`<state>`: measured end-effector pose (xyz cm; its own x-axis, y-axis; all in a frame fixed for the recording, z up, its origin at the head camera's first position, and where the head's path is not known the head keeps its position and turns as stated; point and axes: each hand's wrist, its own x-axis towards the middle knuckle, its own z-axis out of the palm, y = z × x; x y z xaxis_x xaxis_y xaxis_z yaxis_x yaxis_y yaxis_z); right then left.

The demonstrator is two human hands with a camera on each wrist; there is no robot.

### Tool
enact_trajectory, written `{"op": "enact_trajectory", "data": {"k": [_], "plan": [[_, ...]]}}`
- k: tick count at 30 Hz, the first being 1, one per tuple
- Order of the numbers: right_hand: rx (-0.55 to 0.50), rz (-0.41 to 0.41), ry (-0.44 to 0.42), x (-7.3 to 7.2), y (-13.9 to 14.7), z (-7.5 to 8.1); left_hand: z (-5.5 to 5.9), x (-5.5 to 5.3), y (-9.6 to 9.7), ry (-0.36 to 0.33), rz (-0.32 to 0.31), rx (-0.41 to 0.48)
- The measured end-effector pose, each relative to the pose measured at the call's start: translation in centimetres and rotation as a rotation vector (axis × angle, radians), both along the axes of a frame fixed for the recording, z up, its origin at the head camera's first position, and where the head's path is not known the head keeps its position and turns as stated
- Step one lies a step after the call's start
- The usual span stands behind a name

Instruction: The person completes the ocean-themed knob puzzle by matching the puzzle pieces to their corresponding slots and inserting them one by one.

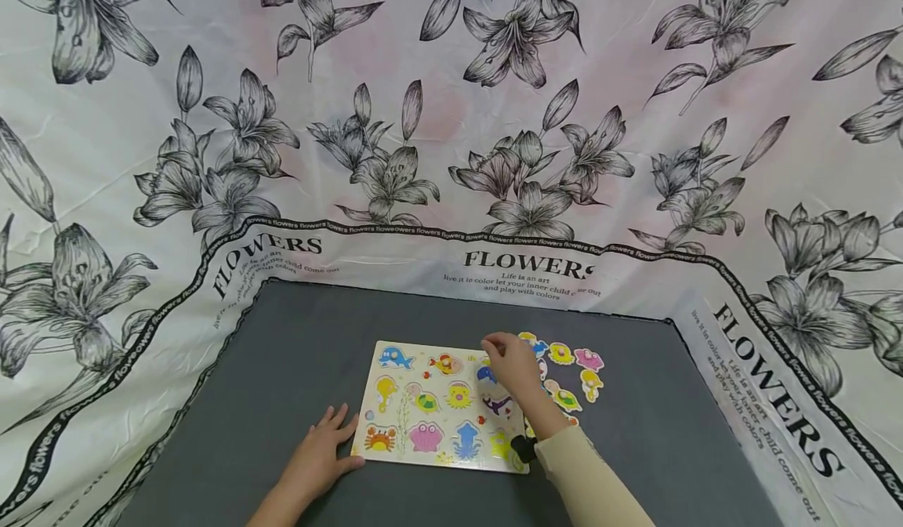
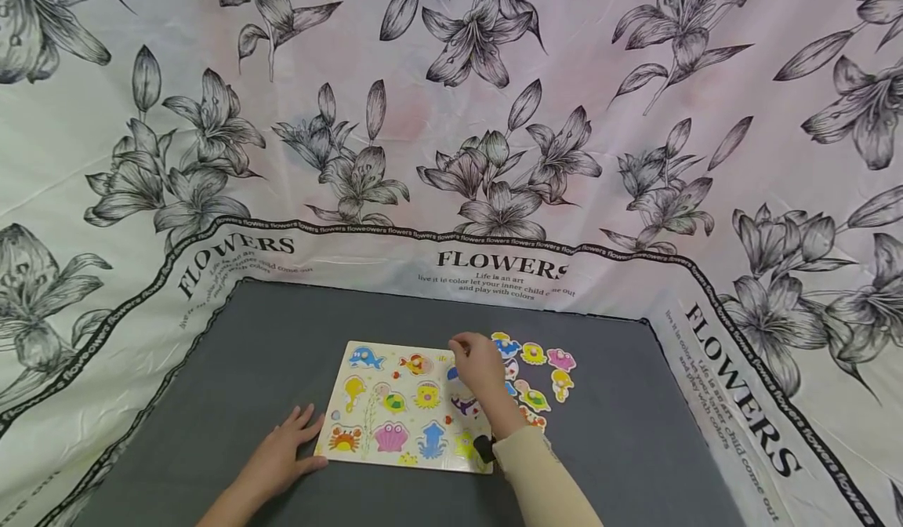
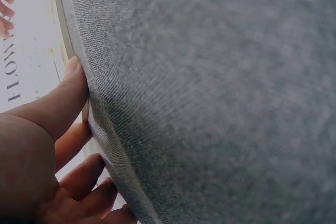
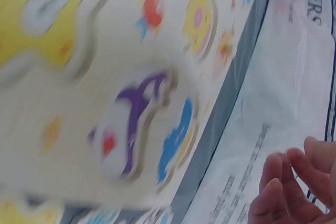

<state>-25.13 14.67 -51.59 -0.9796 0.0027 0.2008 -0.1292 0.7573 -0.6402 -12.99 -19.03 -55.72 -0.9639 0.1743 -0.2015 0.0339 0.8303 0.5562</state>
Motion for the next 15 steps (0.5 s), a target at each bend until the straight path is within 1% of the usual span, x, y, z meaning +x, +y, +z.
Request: {"op": "enact_trajectory", "data": {"k": [3,6,11,15], "plan": [[-0.001,-0.038,0.004,0.4,1.6,0.1,0.0,0.0,0.1,-0.008,0.01,-0.008],[0.006,-0.078,-0.002,0.5,3.4,-0.1,0.0,0.0,0.1,-0.01,0.015,-0.016],[-0.005,-0.152,0.017,0.6,6.7,-0.3,-0.1,-0.1,0.1,-0.009,0.006,-0.014],[0.002,-0.221,0.007,0.6,8.8,-0.2,-0.2,-0.1,0.1,-0.001,-0.002,-0.018]]}}
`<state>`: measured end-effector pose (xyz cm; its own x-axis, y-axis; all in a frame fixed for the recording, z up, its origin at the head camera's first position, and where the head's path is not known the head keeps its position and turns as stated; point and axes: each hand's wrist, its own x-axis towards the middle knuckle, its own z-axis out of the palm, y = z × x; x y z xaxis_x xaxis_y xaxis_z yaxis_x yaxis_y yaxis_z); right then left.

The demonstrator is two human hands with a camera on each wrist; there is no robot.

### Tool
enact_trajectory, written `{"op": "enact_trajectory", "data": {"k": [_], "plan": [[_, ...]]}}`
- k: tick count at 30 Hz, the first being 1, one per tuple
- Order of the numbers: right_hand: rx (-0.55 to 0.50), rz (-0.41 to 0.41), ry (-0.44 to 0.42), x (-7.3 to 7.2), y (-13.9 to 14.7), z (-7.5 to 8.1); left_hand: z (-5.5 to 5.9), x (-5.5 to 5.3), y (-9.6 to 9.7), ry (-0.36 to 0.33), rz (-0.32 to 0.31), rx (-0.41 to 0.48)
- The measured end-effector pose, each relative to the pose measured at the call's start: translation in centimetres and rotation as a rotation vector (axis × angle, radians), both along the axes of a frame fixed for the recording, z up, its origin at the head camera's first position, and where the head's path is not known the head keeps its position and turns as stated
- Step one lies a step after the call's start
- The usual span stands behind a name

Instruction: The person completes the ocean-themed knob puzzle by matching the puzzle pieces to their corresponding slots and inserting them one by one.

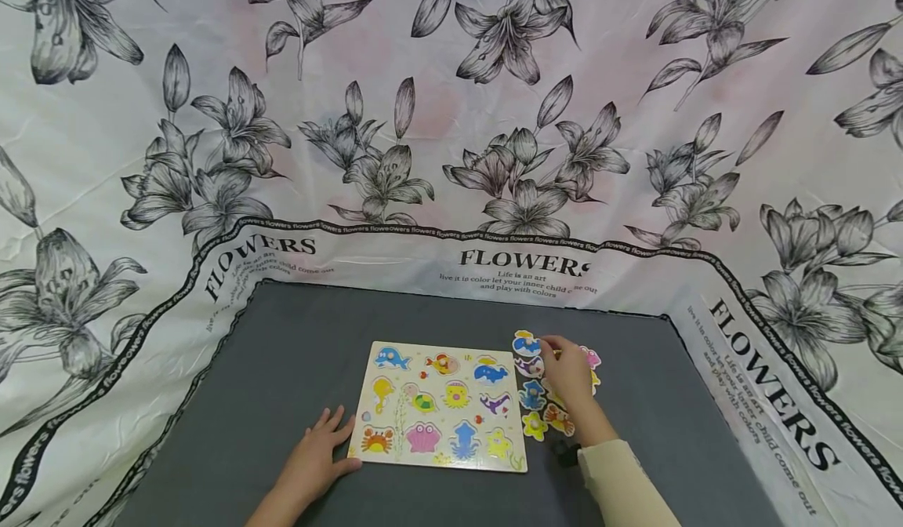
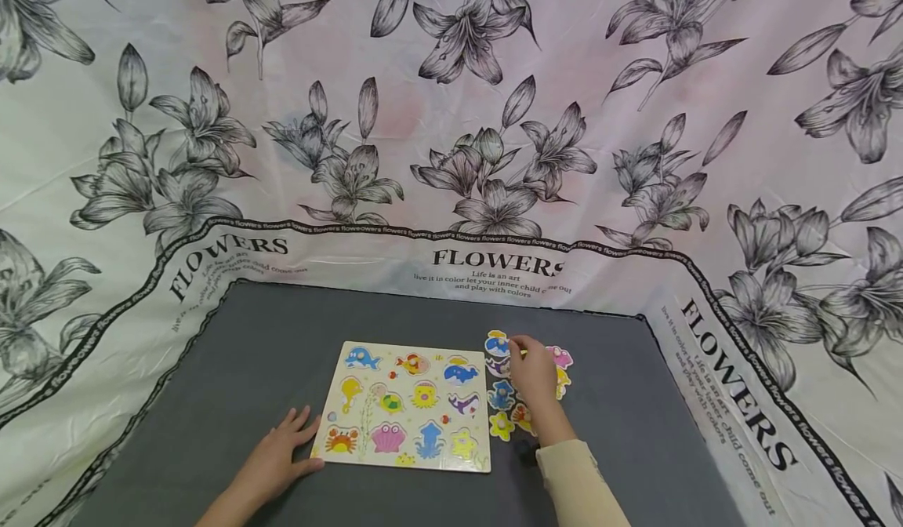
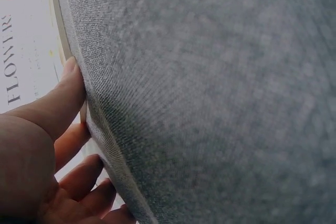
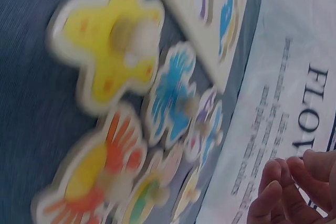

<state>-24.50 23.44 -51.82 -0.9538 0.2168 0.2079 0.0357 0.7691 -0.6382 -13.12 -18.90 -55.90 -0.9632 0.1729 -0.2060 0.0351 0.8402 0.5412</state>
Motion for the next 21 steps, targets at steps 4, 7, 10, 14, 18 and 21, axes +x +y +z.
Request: {"op": "enact_trajectory", "data": {"k": [4,7,10,14,18,21], "plan": [[0.006,-0.015,-0.039,-0.5,0.9,-0.3,-0.1,0.0,-0.2,-0.004,0.01,0.006],[0.009,0.016,-0.087,-1.6,1.1,-0.8,-0.2,-0.1,-0.5,-0.013,0.02,0.016],[0.005,0.048,-0.134,-3.1,0.9,-1.3,-0.2,-0.3,-0.6,-0.006,0.021,0.014],[-0.022,0.06,-0.218,-4.6,0.6,-1.6,-0.2,-0.5,-0.7,0.002,0.013,0.017],[-0.034,0.06,-0.326,-5.4,0.4,-1.8,0.1,-0.5,-0.7,-0.011,0.002,0.024],[-0.008,0.064,-0.37,-5.8,0.2,-1.9,0.3,-0.4,-0.6,-0.017,-0.001,0.03]]}}
